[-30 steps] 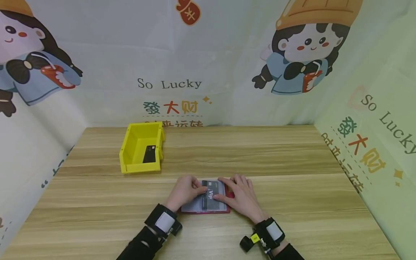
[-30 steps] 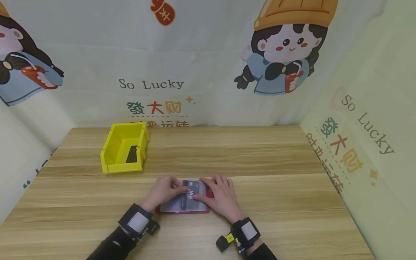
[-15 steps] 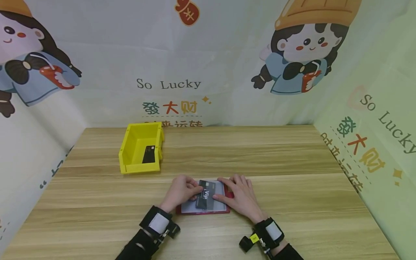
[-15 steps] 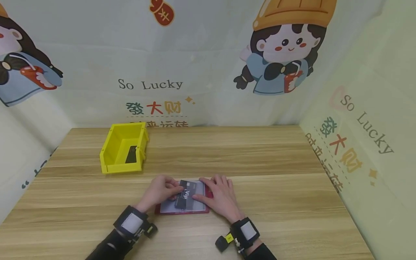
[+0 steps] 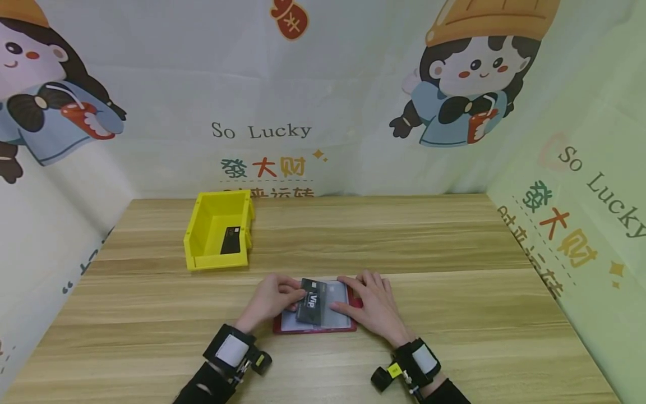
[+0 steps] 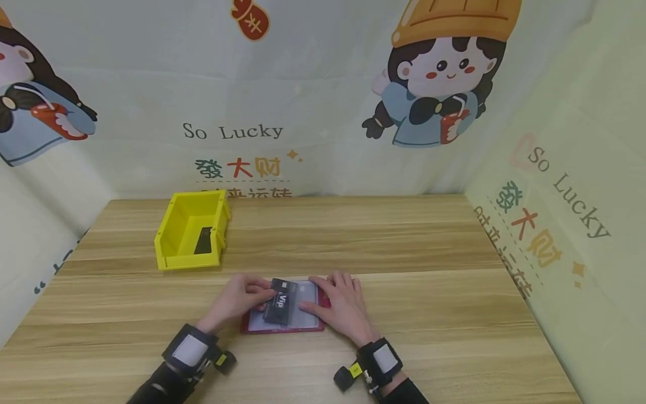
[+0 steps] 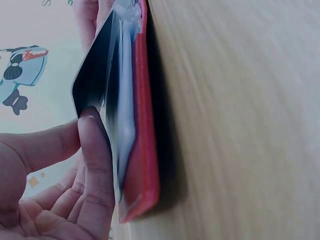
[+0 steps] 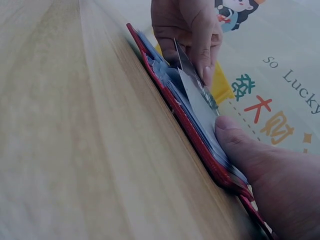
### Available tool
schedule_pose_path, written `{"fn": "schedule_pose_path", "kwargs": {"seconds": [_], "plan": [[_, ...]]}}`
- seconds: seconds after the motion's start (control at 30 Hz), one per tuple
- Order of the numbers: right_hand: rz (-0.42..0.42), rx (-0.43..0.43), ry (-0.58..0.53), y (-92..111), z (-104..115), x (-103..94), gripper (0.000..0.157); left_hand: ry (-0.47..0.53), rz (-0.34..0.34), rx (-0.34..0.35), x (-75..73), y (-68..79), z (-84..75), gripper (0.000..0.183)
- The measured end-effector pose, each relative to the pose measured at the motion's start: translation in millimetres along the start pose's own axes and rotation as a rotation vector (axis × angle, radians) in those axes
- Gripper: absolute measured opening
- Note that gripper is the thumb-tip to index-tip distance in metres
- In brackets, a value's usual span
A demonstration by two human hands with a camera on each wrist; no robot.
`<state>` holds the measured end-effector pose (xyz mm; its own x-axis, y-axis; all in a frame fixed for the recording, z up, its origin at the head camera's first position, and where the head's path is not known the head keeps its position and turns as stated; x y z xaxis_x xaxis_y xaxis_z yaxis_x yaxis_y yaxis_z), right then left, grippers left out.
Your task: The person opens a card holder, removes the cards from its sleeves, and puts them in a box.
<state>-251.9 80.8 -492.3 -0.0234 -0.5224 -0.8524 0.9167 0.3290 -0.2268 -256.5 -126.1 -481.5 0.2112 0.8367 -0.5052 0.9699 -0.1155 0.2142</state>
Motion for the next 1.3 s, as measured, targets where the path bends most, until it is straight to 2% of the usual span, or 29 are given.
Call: {"fn": "schedule_pose_path", "kwargs": {"seconds": [0.43, 0.63, 0.9, 1.03, 1.3], "plan": [[0.017, 0.011, -0.019, 3.0, -1.5, 1.3, 0.063, 0.091, -0.014, -0.01, -15.3, 1.8, 11.6, 0.021], [0.023, 0.022, -0.026, 4.6, -2.4, 2.6, 0.064, 0.079, -0.021, 0.009, -28.2, 1.0, 14.7, 0.024], [-0.021, -0.022, 0.002, 3.8, -0.9, 1.4, 0.061, 0.075, -0.052, 0.028, -59.4, 2.7, 9.1, 0.031], [-0.022, -0.02, 0.0, 3.1, -1.5, 1.9, 0.06, 0.085, -0.064, 0.013, -78.7, 1.6, 8.2, 0.036], [-0.014, -0.013, -0.006, 0.9, -0.8, 1.0, 0.061, 0.058, -0.111, 0.041, -115.4, -0.3, 5.2, 0.041]]}}
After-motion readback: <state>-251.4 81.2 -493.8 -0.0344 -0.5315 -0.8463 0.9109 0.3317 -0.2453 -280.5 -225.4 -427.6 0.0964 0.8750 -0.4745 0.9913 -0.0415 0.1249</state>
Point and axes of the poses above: each hand's wrist, its own y-axis away from the middle knuckle, its own x-axis out of the palm, z = x × y, the point moved 8 cm from there along -y, towards the middle knuckle, and after that the axes turned 2 degrees about -y, right-handed, at the moved point
